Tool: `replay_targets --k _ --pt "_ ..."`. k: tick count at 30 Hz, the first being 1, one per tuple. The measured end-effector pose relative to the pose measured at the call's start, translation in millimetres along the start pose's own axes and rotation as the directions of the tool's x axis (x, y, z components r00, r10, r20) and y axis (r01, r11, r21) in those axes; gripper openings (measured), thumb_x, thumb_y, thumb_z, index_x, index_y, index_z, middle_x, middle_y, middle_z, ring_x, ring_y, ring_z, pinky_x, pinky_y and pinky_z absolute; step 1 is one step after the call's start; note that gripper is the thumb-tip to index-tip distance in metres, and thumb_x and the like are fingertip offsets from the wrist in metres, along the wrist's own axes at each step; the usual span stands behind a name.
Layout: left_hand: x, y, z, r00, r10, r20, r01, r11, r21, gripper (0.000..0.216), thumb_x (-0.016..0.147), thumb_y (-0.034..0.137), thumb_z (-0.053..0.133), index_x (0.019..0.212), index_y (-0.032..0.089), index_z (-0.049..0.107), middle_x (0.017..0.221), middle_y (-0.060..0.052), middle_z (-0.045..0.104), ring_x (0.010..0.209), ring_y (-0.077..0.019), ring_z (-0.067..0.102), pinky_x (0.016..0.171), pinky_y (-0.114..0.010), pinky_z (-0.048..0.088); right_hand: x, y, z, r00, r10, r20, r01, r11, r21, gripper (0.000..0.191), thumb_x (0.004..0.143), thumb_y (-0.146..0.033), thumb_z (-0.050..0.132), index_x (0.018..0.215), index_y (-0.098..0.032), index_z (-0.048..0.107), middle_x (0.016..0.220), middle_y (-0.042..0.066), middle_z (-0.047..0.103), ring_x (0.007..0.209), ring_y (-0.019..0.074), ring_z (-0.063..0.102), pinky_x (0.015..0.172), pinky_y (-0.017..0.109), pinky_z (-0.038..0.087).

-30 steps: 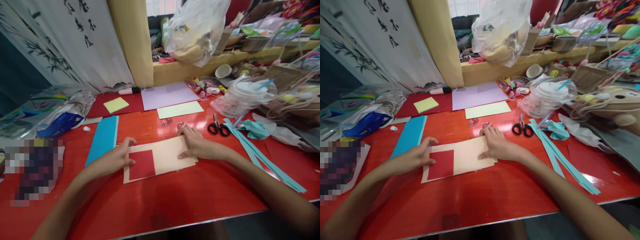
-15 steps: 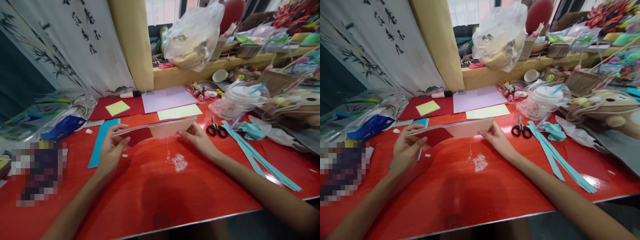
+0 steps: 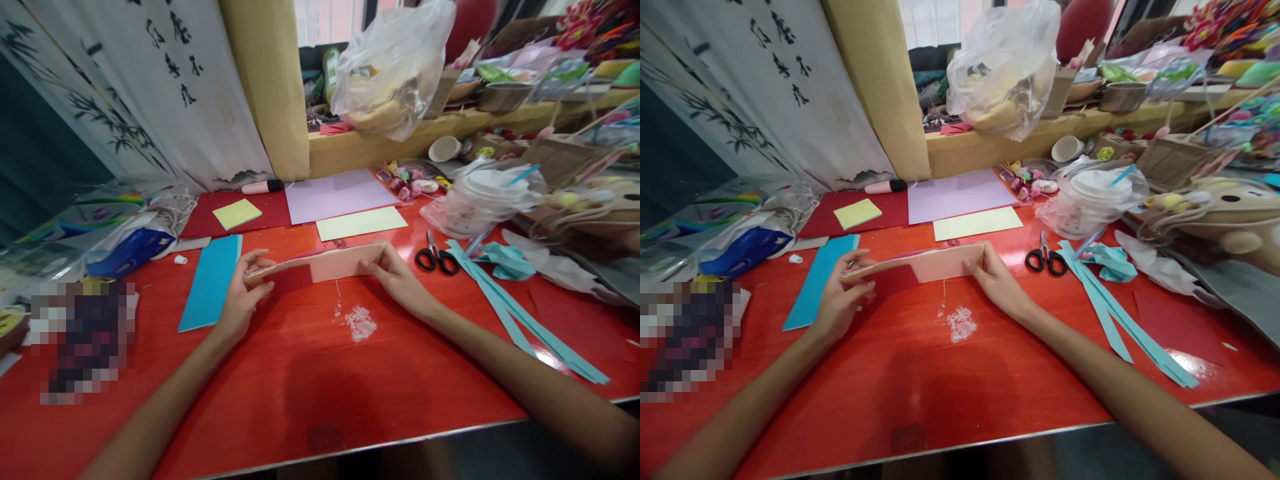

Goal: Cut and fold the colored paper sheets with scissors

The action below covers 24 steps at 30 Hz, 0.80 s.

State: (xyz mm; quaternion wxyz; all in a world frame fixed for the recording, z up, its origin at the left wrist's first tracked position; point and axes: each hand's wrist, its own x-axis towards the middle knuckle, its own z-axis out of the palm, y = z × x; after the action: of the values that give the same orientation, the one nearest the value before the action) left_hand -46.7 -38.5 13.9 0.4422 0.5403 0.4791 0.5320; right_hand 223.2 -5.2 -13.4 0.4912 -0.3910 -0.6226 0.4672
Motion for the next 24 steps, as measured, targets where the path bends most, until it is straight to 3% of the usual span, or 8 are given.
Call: replay_targets --k 2,6,17,21,24 --pt "1.8 0.3 0.4 1.000 -0.016 0.000 0.016 0.999 0.043 0.042 0.068 0.019 0.065 0.108 0.028 0.054 0.100 0.000 0.057 0.065 -0.0093 0.055 0.053 -0.019 0.044 0.1 -0.4 0.7 1.000 0.020 0.017 -0.021 0.999 0.039 0.020 0.081 -0.035 0.054 0.096 -0.023 0.046 0.091 0.001 0.053 0.087 0.0159 0.051 0.078 0.031 0.044" --pt "6.0 -2.9 1.8 0.994 -0.028 0.105 0.016 0.994 0.106 0.027 0.070 0.023 0.066 0.097 0.021 0.066 0.109 -0.005 0.059 0.095 -0.0197 0.056 0.075 -0.025 0.047 0.9 -1.5 1.9 0.998 0.063 0.032 -0.066 0.991 0.112 0.021 0.080 -0.031 0.055 0.098 -0.024 0.047 0.094 0.000 0.056 0.089 0.0162 0.054 0.080 0.031 0.044" --pt "4.5 -10.4 1.1 0.983 -0.144 0.112 0.147 0.989 -0.016 0.024 0.067 0.027 0.070 0.089 0.019 0.068 0.097 -0.004 0.064 0.082 -0.0178 0.061 0.071 -0.028 0.050 0.6 -6.7 2.2 0.982 0.189 -0.026 -0.184 0.974 0.132 0.029 0.069 -0.022 0.061 0.097 -0.023 0.053 0.096 0.000 0.062 0.089 0.0172 0.057 0.076 0.030 0.044" --pt "3.7 -9.8 0.5 0.992 -0.070 0.108 0.060 0.994 0.090 0.016 0.067 0.027 0.070 0.082 0.020 0.069 0.091 -0.003 0.067 0.086 -0.0188 0.061 0.075 -0.029 0.049 0.9 -5.7 0.1 0.969 0.240 -0.050 -0.234 0.966 0.110 0.017 0.068 -0.025 0.064 0.084 -0.019 0.061 0.085 0.000 0.063 0.078 0.0155 0.056 0.074 0.030 0.042" --pt "3.3 -10.8 0.1 0.988 -0.018 0.152 -0.004 0.990 0.143 0.012 0.070 0.027 0.068 0.080 0.021 0.070 0.090 -0.002 0.069 0.087 -0.0190 0.061 0.079 -0.030 0.048 1.8 -5.1 -1.3 0.985 0.164 -0.046 -0.159 0.983 0.089 0.009 0.070 -0.022 0.064 0.078 -0.020 0.064 0.084 0.000 0.062 0.080 0.0142 0.055 0.076 0.028 0.040"
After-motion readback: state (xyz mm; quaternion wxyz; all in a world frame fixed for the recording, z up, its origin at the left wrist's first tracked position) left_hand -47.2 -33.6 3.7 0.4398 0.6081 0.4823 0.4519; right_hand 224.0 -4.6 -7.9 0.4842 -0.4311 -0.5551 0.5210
